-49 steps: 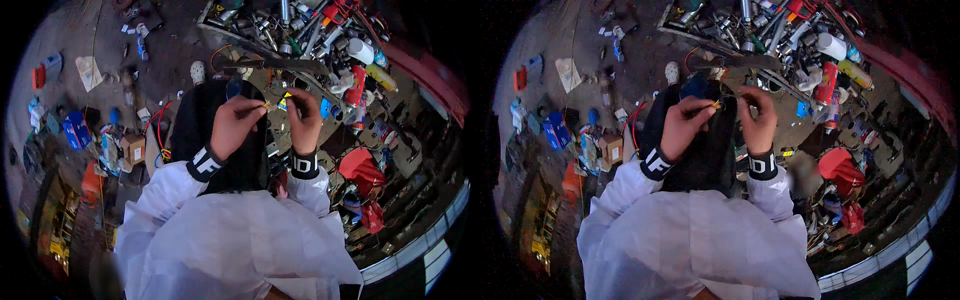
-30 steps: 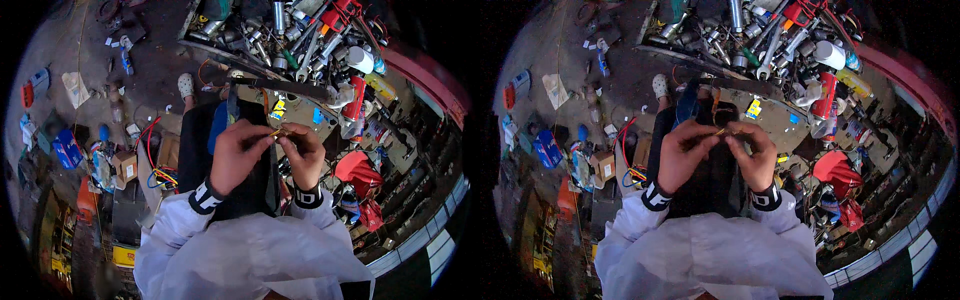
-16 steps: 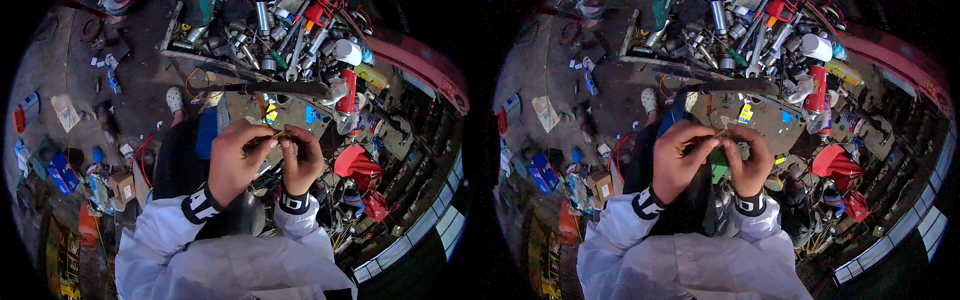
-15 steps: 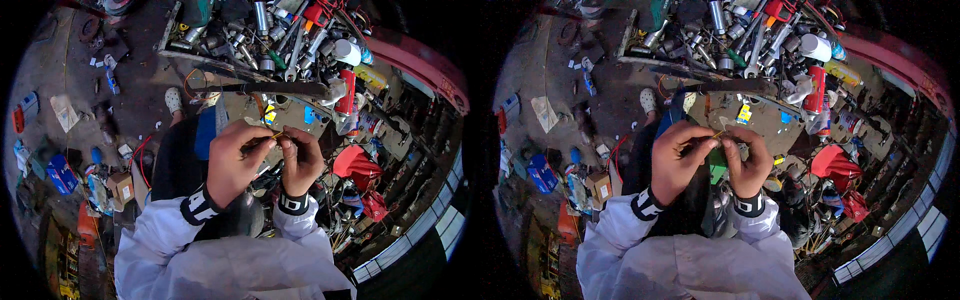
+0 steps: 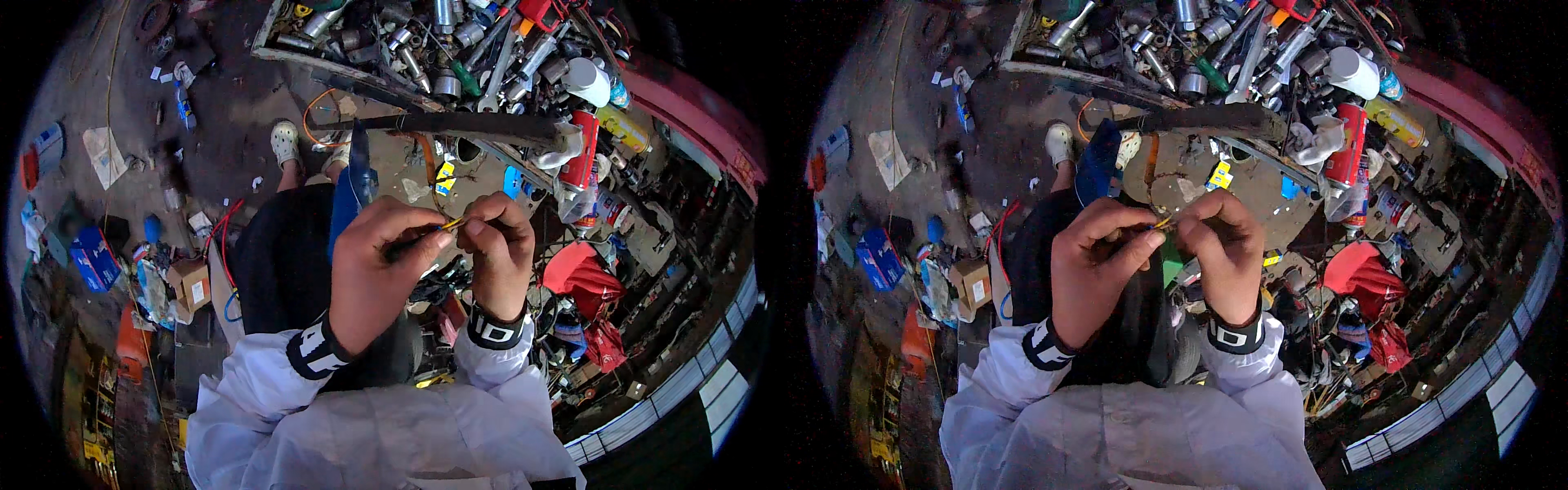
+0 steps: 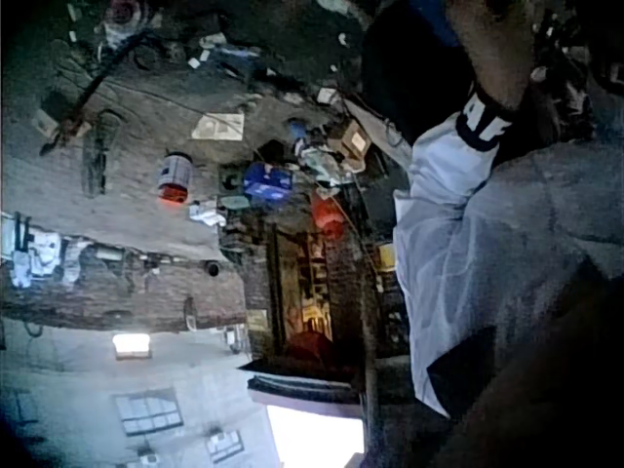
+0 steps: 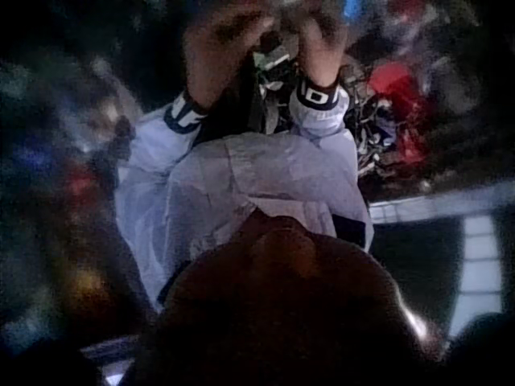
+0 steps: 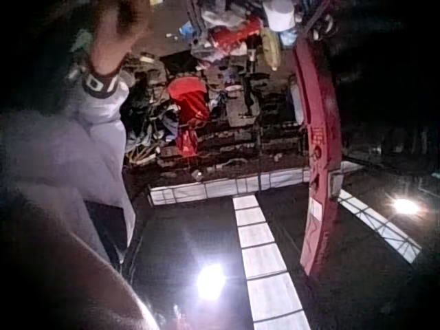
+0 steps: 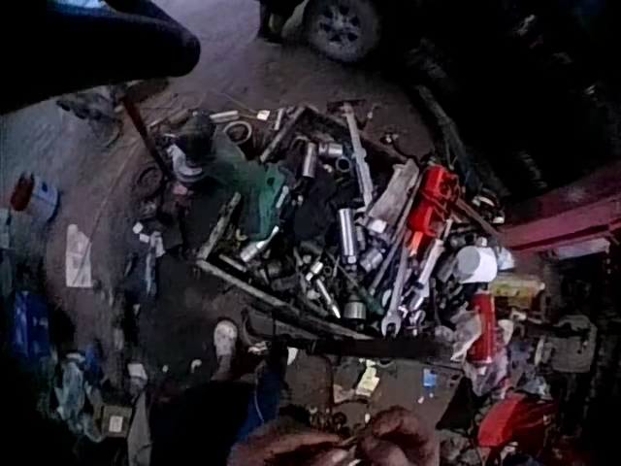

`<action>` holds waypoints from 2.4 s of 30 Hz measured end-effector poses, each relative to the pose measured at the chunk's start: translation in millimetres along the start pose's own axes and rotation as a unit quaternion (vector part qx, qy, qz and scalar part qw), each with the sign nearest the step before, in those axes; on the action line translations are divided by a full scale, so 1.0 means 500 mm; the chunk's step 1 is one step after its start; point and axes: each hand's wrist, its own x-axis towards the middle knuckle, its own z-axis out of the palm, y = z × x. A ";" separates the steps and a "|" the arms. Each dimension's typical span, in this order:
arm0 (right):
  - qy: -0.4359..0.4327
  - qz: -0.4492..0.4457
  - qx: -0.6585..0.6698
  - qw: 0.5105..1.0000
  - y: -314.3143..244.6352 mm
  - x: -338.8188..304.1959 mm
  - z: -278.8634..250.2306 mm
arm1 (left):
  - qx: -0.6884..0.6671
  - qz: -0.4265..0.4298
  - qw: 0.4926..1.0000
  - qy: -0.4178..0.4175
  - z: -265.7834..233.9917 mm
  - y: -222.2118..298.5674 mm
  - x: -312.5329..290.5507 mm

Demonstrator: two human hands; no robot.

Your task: The person strips the insulation from two wires using a knife, twists the exposed ends together, and wraps the connection with electrical tape. The person handles the wires and tape by hand throughout the process.

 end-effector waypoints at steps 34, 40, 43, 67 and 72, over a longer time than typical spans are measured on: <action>-0.134 0.148 -0.021 0.980 -0.018 0.030 -0.037 | -0.112 -0.064 0.992 0.010 0.009 -0.014 -0.005; -0.186 0.358 0.467 0.787 0.078 0.024 -0.039 | -0.132 -0.069 0.989 0.008 0.009 -0.013 -0.002; -0.218 0.352 0.538 0.734 0.089 0.020 -0.024 | -0.133 -0.115 0.984 -0.004 0.007 0.006 0.000; -0.043 -0.272 -0.369 0.888 0.008 -0.009 -0.038 | 0.004 -0.071 0.995 -0.064 -0.002 0.014 0.026; -0.040 -0.085 -0.146 0.985 0.015 -0.010 -0.024 | 0.001 -0.061 0.995 -0.083 -0.005 0.009 0.032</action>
